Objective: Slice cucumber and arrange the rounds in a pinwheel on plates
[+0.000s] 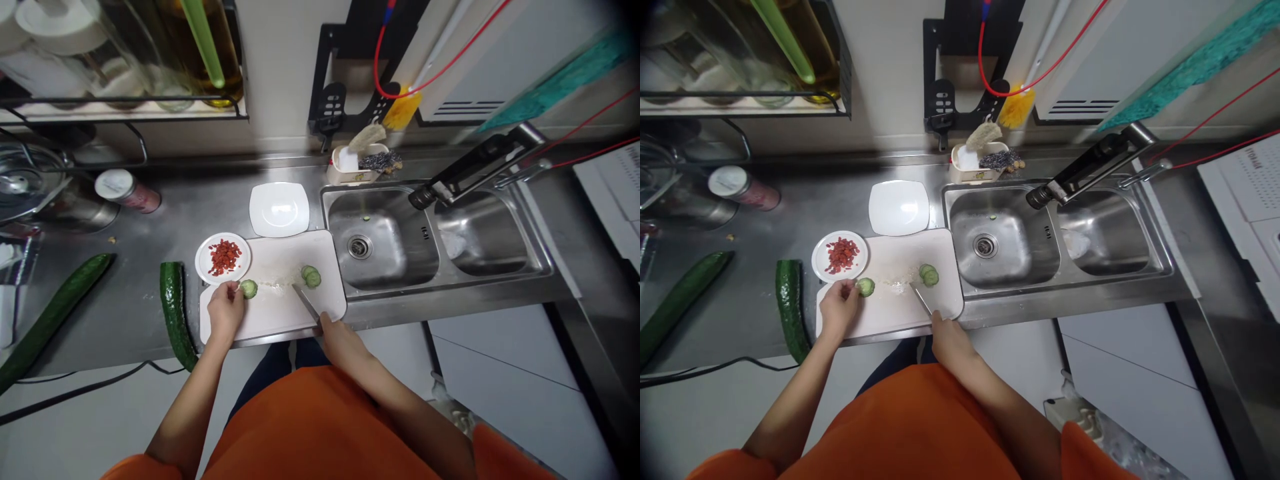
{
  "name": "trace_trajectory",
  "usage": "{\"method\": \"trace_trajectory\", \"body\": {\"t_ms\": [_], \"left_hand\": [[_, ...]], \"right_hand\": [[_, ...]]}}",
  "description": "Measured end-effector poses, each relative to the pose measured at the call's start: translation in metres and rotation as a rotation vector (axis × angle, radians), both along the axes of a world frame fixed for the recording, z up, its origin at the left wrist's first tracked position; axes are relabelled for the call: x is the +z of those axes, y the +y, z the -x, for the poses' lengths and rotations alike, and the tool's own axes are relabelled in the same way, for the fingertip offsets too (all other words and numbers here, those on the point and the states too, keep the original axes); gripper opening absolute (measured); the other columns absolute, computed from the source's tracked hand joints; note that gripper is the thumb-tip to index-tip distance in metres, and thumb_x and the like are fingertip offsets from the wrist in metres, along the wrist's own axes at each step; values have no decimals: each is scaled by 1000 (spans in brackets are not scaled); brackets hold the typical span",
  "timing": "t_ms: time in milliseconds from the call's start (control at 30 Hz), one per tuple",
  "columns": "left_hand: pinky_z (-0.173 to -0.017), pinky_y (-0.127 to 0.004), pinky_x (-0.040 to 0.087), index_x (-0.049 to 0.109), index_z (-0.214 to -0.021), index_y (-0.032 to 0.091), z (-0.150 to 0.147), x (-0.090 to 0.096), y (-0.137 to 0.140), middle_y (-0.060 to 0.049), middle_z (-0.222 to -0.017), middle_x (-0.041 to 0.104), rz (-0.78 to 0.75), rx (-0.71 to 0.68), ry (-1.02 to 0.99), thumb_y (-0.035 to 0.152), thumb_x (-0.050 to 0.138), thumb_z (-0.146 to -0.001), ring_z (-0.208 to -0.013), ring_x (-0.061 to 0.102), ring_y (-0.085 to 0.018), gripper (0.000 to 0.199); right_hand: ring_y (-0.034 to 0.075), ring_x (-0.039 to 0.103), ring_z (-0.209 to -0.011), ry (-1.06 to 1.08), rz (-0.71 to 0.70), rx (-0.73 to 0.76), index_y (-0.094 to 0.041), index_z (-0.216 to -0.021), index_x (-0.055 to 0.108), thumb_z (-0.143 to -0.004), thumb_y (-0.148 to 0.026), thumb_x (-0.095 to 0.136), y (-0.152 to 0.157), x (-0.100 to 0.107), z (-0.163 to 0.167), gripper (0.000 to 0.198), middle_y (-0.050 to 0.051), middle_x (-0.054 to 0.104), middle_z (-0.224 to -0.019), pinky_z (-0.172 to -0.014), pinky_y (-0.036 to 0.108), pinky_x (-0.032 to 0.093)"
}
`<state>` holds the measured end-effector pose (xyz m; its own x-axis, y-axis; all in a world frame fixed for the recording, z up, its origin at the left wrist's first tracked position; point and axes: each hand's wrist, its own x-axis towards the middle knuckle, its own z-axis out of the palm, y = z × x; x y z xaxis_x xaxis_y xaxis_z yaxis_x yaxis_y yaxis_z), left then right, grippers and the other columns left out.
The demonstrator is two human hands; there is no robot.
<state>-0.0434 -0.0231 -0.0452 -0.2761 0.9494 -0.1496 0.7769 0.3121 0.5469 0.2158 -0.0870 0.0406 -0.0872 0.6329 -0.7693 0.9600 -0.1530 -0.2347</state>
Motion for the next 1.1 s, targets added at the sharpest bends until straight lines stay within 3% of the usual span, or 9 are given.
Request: {"method": "trace_trajectory", "body": {"t_ms": [100, 200, 333, 433, 533, 800, 933, 1100], "left_hand": [[-78, -34, 46, 63, -93, 17, -4, 7, -2, -8, -89, 63, -103, -94, 78, 31, 52, -80, -79, 59, -20, 22], [-77, -31, 47, 64, -94, 19, -26, 13, 4, -6, -88, 63, -132, -272, -22, 30, 51, -83, -79, 58, -18, 21], [-79, -28, 46, 64, -99, 20, -81, 10, 30, -5, -94, 63, -24, -589, -183, 29, 57, -82, -84, 58, -16, 20], [-83, -30, 45, 64, -101, 19, -119, 5, 52, -6, -94, 63, 121, -745, -131, 26, 64, -74, -90, 57, -19, 27], [-82, -30, 44, 65, -100, 19, -136, 4, 64, -6, -96, 61, 220, -837, -72, 22, 64, -72, -93, 56, -20, 29], [-70, -28, 41, 61, -86, 18, -138, 12, 71, -5, -89, 60, 271, -890, 4, 15, 61, -68, -83, 56, -19, 19], [-67, -27, 40, 60, -91, 19, -143, 13, 71, -4, -81, 63, 307, -874, -39, 12, 56, -68, -78, 57, -19, 24], [-66, -26, 41, 65, -91, 19, -149, 17, 74, -4, -81, 66, 351, -854, -131, 24, 58, -73, -75, 59, -18, 20]], "right_hand": [[24, 64, -85, 11, 6, 15, -13, -112, 48, -76, 3, 37, -3, 1, -1, 41, 13, 67, -88, -64, 27, 38], [24, 64, -88, 11, 26, 31, -13, -115, 47, -75, 3, 39, -6, 3, 0, 44, 13, 67, -90, -65, 27, 38], [24, 64, -89, -4, 17, 35, -13, -117, 46, -75, 3, 39, -8, 2, 1, 45, 13, 67, -89, -66, 27, 39], [24, 64, -88, -4, 12, 34, -13, -117, 46, -76, 3, 39, -10, 0, 2, 44, 13, 68, -91, -65, 27, 40], [23, 65, -87, -3, 5, 22, -13, -115, 46, -76, 2, 39, -11, -3, 1, 42, 13, 68, -91, -63, 26, 40], [24, 65, -88, -14, 24, 25, -14, -116, 45, -77, 2, 38, -12, -3, 0, 42, 13, 68, -91, -64, 26, 40], [25, 65, -88, -6, 15, 36, -14, -115, 45, -75, 4, 40, -12, -1, -1, 45, 13, 68, -92, -63, 27, 40], [25, 65, -86, -8, 20, 22, -13, -114, 47, -74, 4, 38, -13, 4, -5, 44, 14, 68, -90, -63, 27, 39]]}}
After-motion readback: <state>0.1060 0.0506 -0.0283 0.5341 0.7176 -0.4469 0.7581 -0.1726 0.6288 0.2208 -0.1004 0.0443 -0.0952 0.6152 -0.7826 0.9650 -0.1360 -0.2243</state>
